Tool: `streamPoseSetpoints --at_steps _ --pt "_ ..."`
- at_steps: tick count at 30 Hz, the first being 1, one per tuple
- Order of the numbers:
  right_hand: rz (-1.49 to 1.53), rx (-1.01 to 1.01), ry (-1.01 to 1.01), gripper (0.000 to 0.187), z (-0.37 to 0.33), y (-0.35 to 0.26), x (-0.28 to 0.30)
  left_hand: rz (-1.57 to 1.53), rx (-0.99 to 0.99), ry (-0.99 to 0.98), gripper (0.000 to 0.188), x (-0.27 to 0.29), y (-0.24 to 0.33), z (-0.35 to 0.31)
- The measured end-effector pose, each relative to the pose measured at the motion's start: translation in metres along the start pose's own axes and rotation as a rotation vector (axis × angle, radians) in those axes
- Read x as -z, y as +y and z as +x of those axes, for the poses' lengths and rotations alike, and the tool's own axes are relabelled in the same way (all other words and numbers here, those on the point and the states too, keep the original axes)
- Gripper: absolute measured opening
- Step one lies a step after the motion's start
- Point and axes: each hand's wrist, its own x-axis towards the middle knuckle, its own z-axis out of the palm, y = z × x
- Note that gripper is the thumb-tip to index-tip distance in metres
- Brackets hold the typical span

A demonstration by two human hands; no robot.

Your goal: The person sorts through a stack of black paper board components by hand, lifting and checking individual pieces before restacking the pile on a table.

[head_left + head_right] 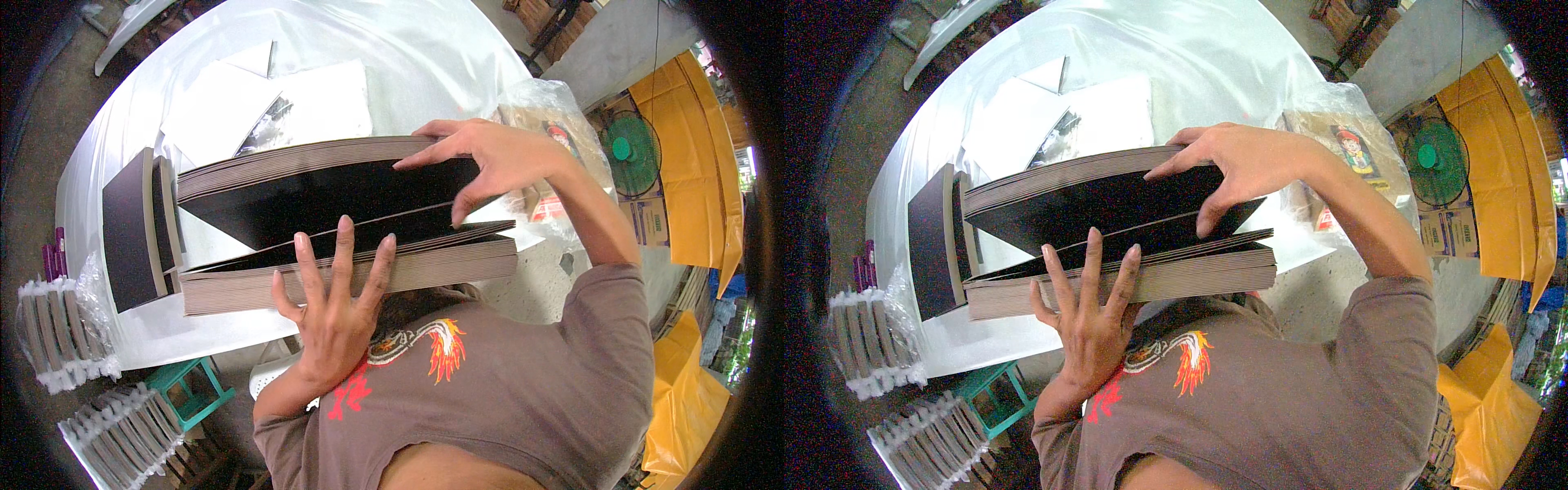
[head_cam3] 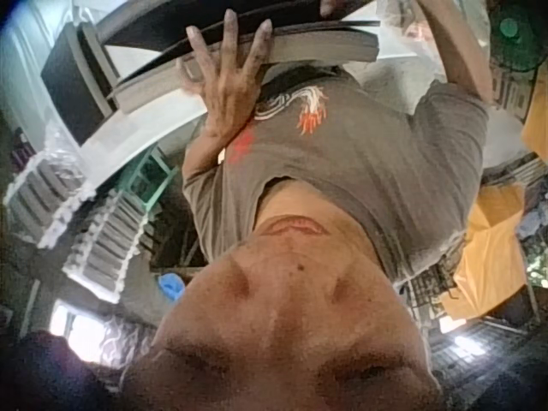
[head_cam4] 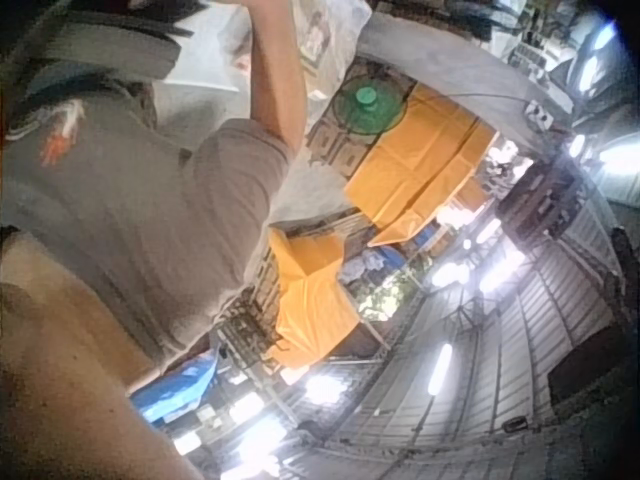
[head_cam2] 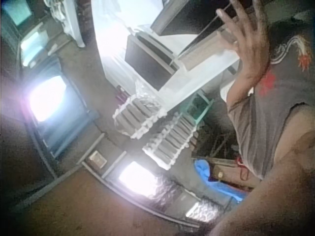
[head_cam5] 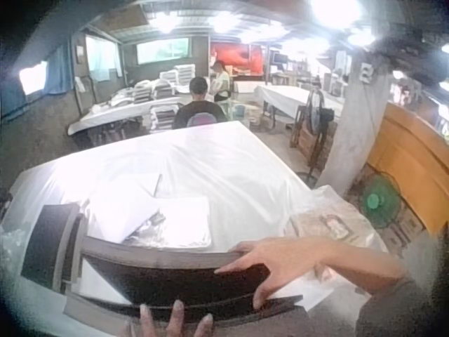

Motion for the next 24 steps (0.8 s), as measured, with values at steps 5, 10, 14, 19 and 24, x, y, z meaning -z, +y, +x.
streamPoseSetpoints --at_steps 5,10,14,19,24 --pt "0.191 0.019 0.018 0.049 0.004 0.013 -0.006 0.005 -0.011 0.053 0.046 -0.006 0.0 -0.006" --pt "0.045 -0.01 -0.068 0.046 0.001 0.008 -0.003 0.205 -0.075 0.107 0.044 -0.004 0.001 -0.002" --pt "0.066 -0.099 -0.106 0.054 0.001 -0.008 0.001 0.17 -0.067 0.051 0.045 0.0 0.001 -0.002" --pt "0.033 -0.043 -0.043 0.057 -0.001 -0.009 0.0 0.019 -0.039 0.018 0.047 0.001 0.0 -0.001" --pt "0.165 -0.049 -0.011 0.044 0.001 0.0 -0.006 -0.141 -0.065 0.032 0.05 -0.004 -0.003 -0.004"
